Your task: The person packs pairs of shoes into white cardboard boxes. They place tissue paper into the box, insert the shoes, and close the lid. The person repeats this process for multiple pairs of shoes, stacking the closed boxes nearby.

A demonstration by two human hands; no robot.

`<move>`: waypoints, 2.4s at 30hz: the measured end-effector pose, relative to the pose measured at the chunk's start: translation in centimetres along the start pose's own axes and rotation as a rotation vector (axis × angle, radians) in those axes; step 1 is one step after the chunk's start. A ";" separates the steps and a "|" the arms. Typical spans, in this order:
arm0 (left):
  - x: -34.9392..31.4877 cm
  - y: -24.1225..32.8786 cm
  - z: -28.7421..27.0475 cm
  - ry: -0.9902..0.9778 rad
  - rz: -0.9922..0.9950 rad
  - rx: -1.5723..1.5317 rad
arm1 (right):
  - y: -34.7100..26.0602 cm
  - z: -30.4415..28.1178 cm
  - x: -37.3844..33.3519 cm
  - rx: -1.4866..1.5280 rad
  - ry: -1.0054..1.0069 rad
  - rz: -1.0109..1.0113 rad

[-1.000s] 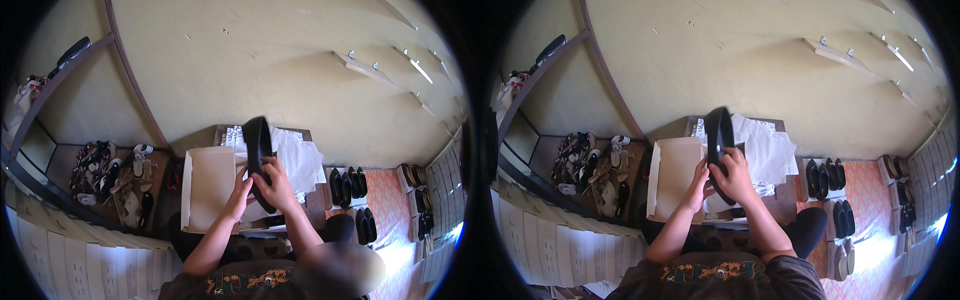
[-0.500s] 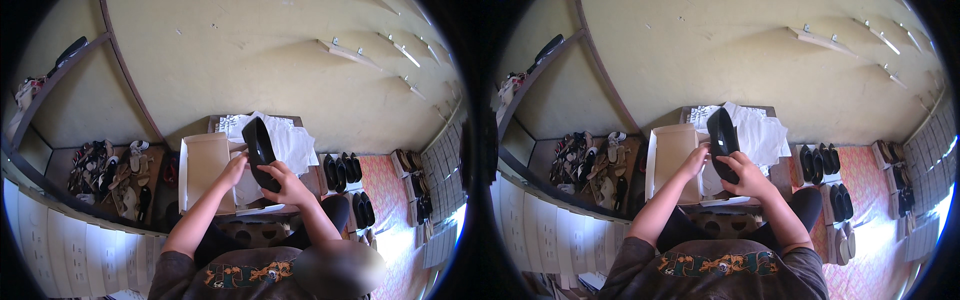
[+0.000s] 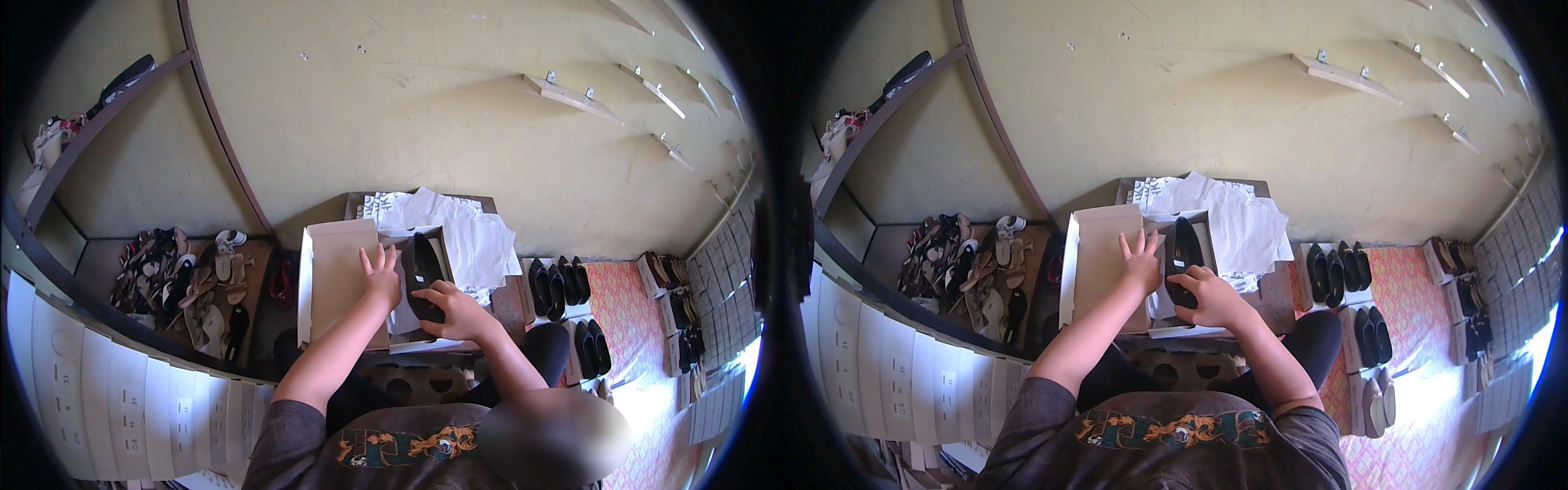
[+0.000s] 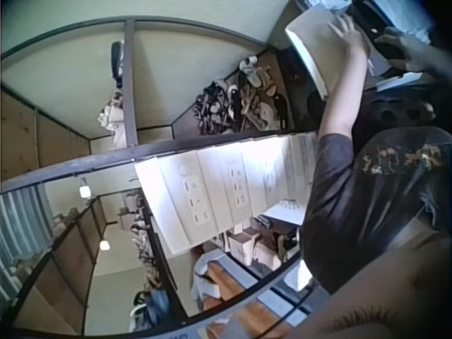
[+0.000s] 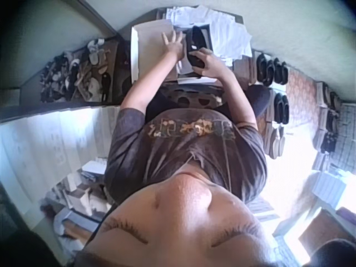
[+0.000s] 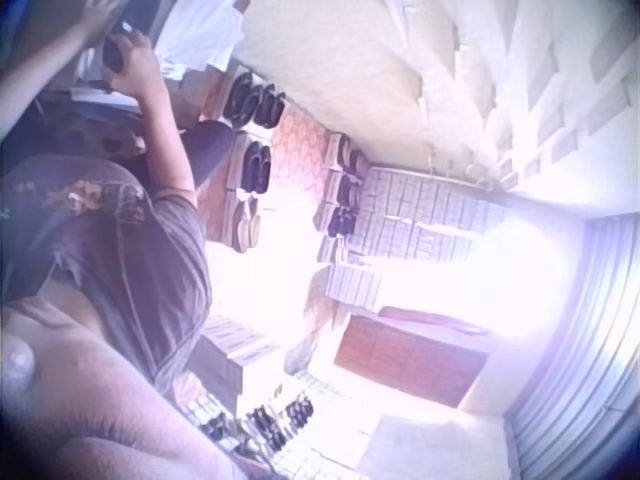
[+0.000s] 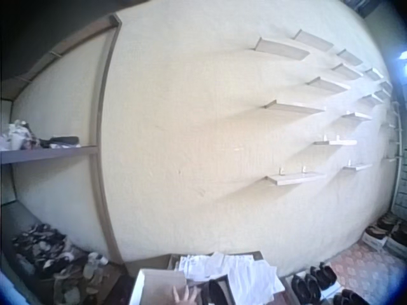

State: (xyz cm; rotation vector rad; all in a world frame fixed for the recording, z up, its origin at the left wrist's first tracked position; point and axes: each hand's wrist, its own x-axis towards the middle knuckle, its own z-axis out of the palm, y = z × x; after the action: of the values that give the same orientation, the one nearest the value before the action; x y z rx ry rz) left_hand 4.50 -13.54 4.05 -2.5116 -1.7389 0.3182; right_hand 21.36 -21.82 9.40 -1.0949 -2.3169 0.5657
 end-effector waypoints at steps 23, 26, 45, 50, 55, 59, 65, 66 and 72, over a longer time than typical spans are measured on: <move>-0.1 -2.4 0.0 -0.042 -0.132 -0.301 | -4.0 -1.9 0.2 -0.077 -0.198 0.106; 0.2 -2.6 -0.3 -0.079 -0.165 -0.291 | -3.8 -1.8 0.4 -0.080 -0.189 0.093; -0.5 -2.7 -0.9 -0.187 -0.186 -0.340 | 2.7 6.9 2.2 -0.207 -0.044 -0.026; -0.8 -2.7 -0.9 -0.183 -0.173 -0.321 | 2.8 8.4 2.2 -0.281 -0.066 0.026; -1.2 -2.6 -1.2 -0.215 -0.167 -0.320 | 3.1 8.9 2.4 -0.320 -0.095 0.049; -1.5 -2.5 -1.0 -0.220 -0.166 -0.346 | 3.3 9.0 2.5 -0.307 -0.120 0.071; -1.7 -2.4 -0.4 -0.218 -0.162 -0.373 | 3.5 8.3 3.1 -0.274 -0.222 0.118; -1.7 -2.4 -0.1 -0.213 -0.163 -0.374 | 3.4 8.1 3.3 -0.246 -0.244 0.144; -1.9 -2.2 0.0 -0.203 -0.150 -0.379 | 3.8 8.4 4.2 -0.261 -0.326 0.150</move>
State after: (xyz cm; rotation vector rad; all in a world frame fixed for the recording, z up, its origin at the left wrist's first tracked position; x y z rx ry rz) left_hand 1.88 -14.55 4.70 -2.6492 -2.2427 0.2622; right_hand 16.18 -17.46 1.80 -1.3943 -2.6623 0.5413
